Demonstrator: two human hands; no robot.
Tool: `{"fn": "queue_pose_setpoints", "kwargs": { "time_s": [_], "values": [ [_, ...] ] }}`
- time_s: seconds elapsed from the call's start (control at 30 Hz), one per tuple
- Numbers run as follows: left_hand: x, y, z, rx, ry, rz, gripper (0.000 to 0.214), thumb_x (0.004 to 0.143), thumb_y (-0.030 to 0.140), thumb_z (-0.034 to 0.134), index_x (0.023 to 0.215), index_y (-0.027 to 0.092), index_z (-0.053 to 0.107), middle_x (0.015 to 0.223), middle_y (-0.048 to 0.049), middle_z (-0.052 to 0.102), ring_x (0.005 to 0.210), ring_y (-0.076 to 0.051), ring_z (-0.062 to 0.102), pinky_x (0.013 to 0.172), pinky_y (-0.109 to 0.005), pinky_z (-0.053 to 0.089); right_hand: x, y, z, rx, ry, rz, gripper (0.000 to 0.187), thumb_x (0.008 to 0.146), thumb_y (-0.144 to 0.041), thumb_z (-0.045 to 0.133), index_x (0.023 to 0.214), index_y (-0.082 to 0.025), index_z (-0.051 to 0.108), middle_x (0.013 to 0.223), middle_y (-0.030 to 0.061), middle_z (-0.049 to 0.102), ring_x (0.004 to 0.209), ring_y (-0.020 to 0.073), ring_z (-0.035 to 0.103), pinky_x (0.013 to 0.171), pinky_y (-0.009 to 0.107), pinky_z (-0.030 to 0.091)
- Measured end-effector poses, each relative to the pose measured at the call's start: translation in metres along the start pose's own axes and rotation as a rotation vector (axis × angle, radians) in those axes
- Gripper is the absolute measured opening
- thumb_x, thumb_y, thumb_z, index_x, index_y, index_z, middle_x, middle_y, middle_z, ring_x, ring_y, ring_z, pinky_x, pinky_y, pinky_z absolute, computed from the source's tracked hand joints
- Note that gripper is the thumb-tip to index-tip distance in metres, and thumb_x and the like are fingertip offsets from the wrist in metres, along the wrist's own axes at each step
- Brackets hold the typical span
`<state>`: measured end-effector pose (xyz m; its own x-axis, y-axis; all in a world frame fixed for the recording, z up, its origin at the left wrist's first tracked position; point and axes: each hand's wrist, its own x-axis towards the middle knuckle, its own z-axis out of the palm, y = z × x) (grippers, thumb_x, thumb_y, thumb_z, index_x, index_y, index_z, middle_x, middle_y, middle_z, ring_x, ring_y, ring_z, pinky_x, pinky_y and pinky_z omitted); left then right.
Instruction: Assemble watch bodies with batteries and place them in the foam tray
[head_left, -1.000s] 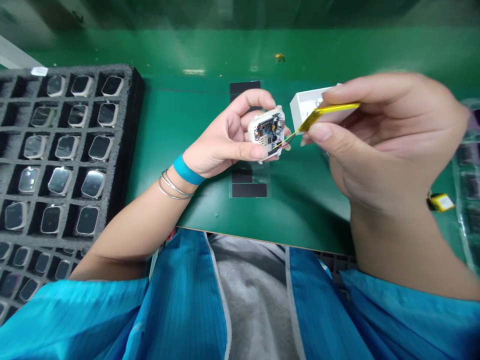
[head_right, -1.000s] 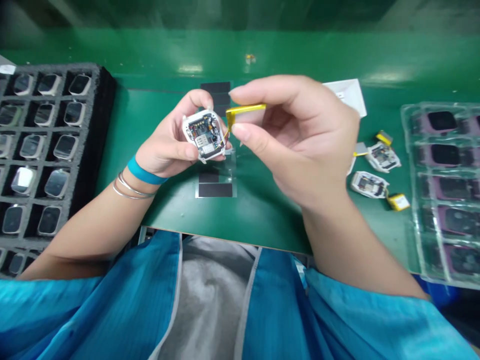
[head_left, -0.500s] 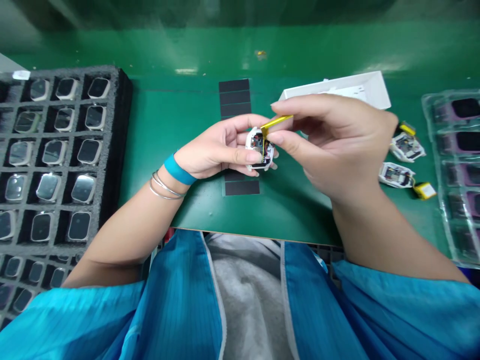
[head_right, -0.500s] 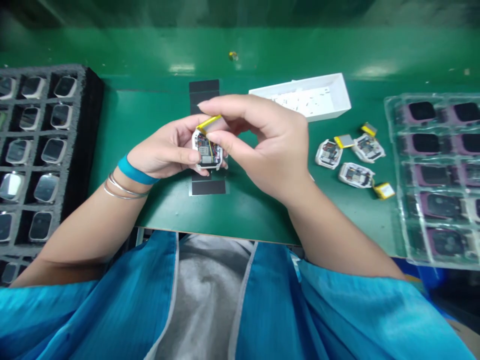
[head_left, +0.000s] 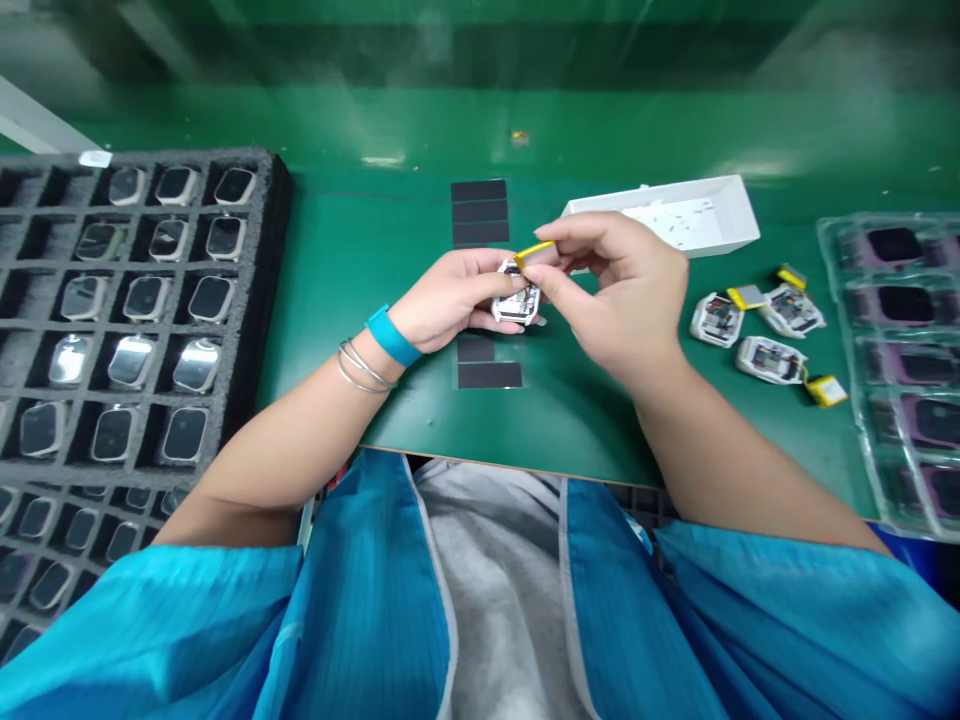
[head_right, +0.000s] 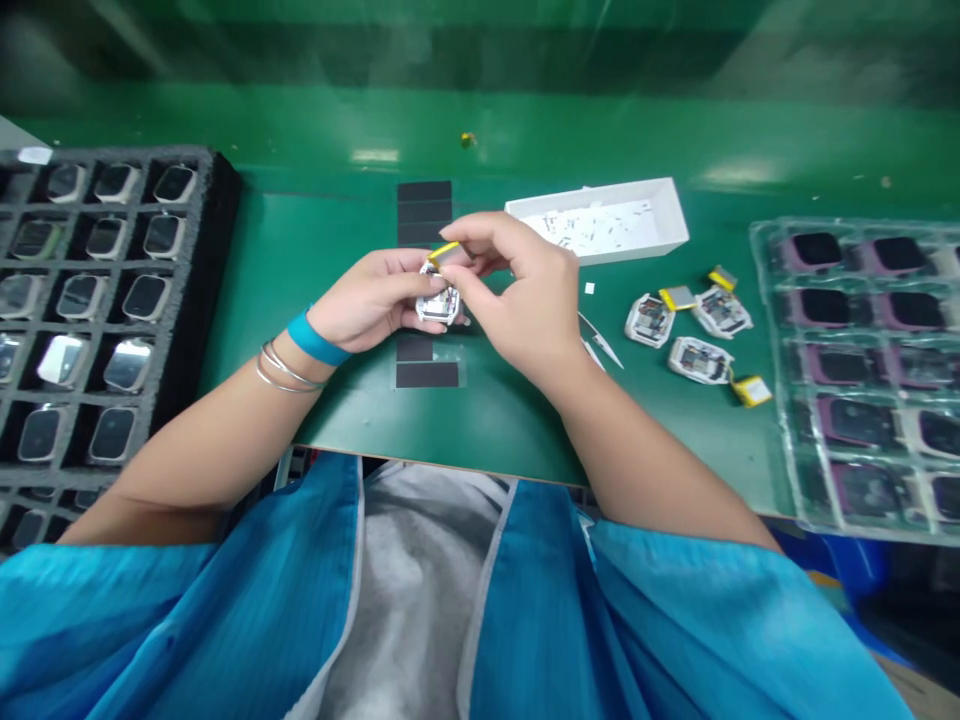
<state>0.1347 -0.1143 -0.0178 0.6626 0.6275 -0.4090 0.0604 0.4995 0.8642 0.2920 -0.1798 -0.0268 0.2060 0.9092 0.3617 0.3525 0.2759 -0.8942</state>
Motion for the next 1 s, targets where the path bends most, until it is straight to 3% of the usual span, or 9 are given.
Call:
{"fn": "queue_pose_setpoints", "kwargs": {
  "time_s": [0.13, 0.2, 0.3, 0.4, 0.67, 0.83, 1.0],
  "values": [
    [0.006, -0.001, -0.009, -0.056, 0.039, -0.011, 0.022, 0.084, 0.015, 0.068, 0.106, 0.015, 0.067, 0.085, -0.0019, 0.075, 0.08, -0.016, 0.077, 0.076, -0.024, 0.063, 0.003, 0.013, 0.005, -0.005, 0.036, -0.004, 0.02, 0.085, -0.036, 0.076, 0.103, -0.028, 0.073, 0.102, 0.0019, 0.075, 0.099, 0.0223, 0.071, 0.093, 0.04, 0.059],
    [0.008, 0.003, -0.019, -0.092, 0.071, -0.012, 0.024, 0.082, 0.016, 0.069, 0.106, 0.014, 0.067, 0.087, -0.0036, 0.076, 0.079, -0.017, 0.077, 0.08, -0.028, 0.064, 0.002, 0.017, 0.005, -0.055, -0.002, 0.017, 0.011, 0.087, -0.033, 0.073, 0.097, -0.026, 0.073, 0.099, 0.0027, 0.074, 0.096, 0.0212, 0.071, 0.089, 0.037, 0.058],
    [0.006, 0.011, -0.036, -0.094, 0.076, -0.041, 0.025, 0.079, 0.015, 0.072, 0.103, 0.013, 0.068, 0.09, -0.0075, 0.078, 0.084, -0.02, 0.078, 0.09, -0.039, 0.064, -0.003, 0.015, 0.005, -0.26, -0.275, 0.05, 0.004, 0.083, -0.022, 0.072, 0.079, -0.022, 0.074, 0.089, 0.0038, 0.073, 0.088, 0.0217, 0.069, 0.085, 0.037, 0.057],
    [0.002, 0.016, -0.047, -0.034, -0.015, -0.094, 0.021, 0.077, 0.014, 0.074, 0.097, 0.012, 0.069, 0.092, -0.0112, 0.079, 0.088, -0.023, 0.077, 0.097, -0.049, 0.061, -0.01, 0.008, 0.008, -0.475, -0.457, 0.038, 0.006, 0.078, -0.016, 0.074, 0.076, -0.021, 0.076, 0.097, 0.0068, 0.073, 0.095, 0.0251, 0.069, 0.092, 0.041, 0.055],
    [0.005, 0.011, -0.052, 0.028, -0.242, -0.132, 0.028, 0.067, 0.016, 0.085, 0.092, 0.014, 0.072, 0.093, -0.0118, 0.079, 0.088, -0.024, 0.077, 0.095, -0.049, 0.061, -0.013, 0.002, 0.013, -0.583, -0.495, 0.086, 0.005, 0.08, -0.017, 0.076, 0.08, -0.021, 0.078, 0.103, 0.0083, 0.07, 0.101, 0.0281, 0.069, 0.093, 0.045, 0.055],
    [0.003, 0.013, -0.052, 0.049, -0.223, -0.142, 0.028, 0.068, 0.016, 0.085, 0.092, 0.014, 0.072, 0.093, -0.0121, 0.079, 0.083, -0.024, 0.077, 0.097, -0.05, 0.06, -0.015, 0.012, 0.015, -0.586, -0.48, 0.047, 0.004, 0.084, -0.022, 0.072, 0.082, -0.021, 0.075, 0.101, 0.0086, 0.067, 0.099, 0.0275, 0.065, 0.093, 0.046, 0.054],
    [0.002, 0.015, -0.05, 0.067, -0.188, -0.159, 0.026, 0.07, 0.014, 0.082, 0.094, 0.014, 0.072, 0.091, -0.0115, 0.079, 0.083, -0.023, 0.077, 0.098, -0.05, 0.059, -0.019, 0.014, 0.019, -0.653, -0.532, -0.005, 0.012, 0.092, -0.02, 0.059, 0.097, -0.02, 0.069, 0.108, 0.0132, 0.063, 0.107, 0.0321, 0.059, 0.098, 0.052, 0.052]
  ]
}}
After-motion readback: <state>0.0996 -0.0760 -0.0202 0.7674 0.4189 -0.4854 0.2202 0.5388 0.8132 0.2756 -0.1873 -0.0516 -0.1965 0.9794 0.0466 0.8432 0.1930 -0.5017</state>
